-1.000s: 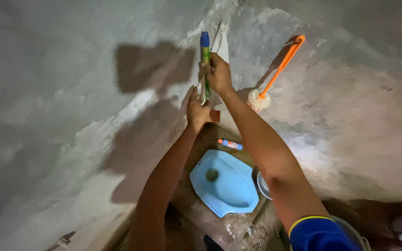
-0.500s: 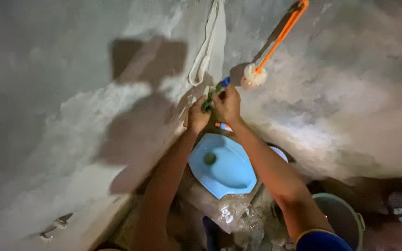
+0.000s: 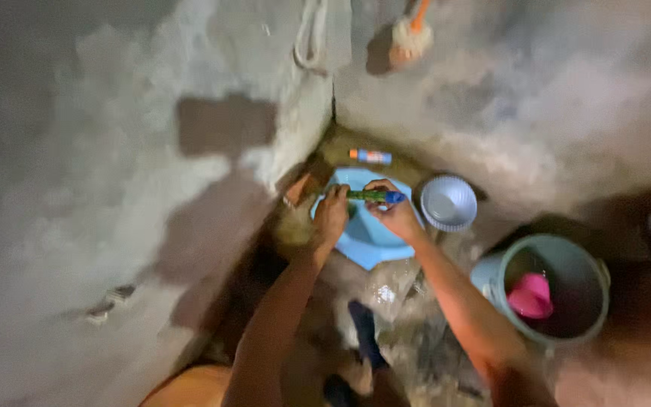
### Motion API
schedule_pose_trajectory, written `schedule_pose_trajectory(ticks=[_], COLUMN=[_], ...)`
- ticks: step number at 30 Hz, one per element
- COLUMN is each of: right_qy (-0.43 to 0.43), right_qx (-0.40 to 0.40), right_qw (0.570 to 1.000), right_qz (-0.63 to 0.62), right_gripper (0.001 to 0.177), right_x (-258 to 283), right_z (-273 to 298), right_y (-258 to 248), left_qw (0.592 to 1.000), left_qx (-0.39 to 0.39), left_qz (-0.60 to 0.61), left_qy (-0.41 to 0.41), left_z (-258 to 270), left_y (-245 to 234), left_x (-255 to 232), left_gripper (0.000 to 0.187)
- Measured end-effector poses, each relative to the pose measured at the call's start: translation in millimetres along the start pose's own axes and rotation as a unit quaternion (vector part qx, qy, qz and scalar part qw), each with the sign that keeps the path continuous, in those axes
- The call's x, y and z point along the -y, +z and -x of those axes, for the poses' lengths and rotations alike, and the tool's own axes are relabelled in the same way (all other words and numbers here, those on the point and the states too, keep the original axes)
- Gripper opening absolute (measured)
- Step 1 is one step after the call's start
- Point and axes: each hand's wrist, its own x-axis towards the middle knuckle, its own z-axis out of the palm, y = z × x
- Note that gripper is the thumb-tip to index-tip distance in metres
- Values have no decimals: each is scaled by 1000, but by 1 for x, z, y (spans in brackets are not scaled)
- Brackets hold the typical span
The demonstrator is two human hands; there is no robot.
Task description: The person scrubs a light blue squat toilet and the surrounding concrete floor using a long-handled brush. They repeatedly scoop water from a bucket with a pink scoop and pour it over the toilet and floor to rinse the area.
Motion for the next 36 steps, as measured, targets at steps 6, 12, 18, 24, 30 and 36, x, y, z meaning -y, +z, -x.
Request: schedule_pose_trajectory(ticks=[6, 12, 18, 24, 30, 36], right_qy=[299, 241, 135, 216, 103, 100], right_qx=[34, 326, 220, 239, 220, 236], right_qw=[884, 907, 888, 846, 850, 823], right_qz=[-357, 111, 380, 426, 467, 507], right_gripper=[47, 64, 55, 40, 41, 50], right_x=[-8, -19, -78, -132, -252, -315], right_z=[80, 118, 166, 182, 213, 230], right_y=[-9, 6, 40, 51, 73, 91], left_qw=[991, 943, 965, 977, 976, 959], left_qx=[18, 129, 33, -3, -48, -104], left_qz=[-89, -256, -218, -200, -214, -264], left_qy=[93, 170, 143, 71, -2, -14], left_z=[96, 149, 176, 191, 213, 226], left_y=[0, 8, 95, 218, 319, 365], left_x=[-8, -8, 20, 80, 175, 230], left_gripper=[31, 43, 45, 47, 49, 56])
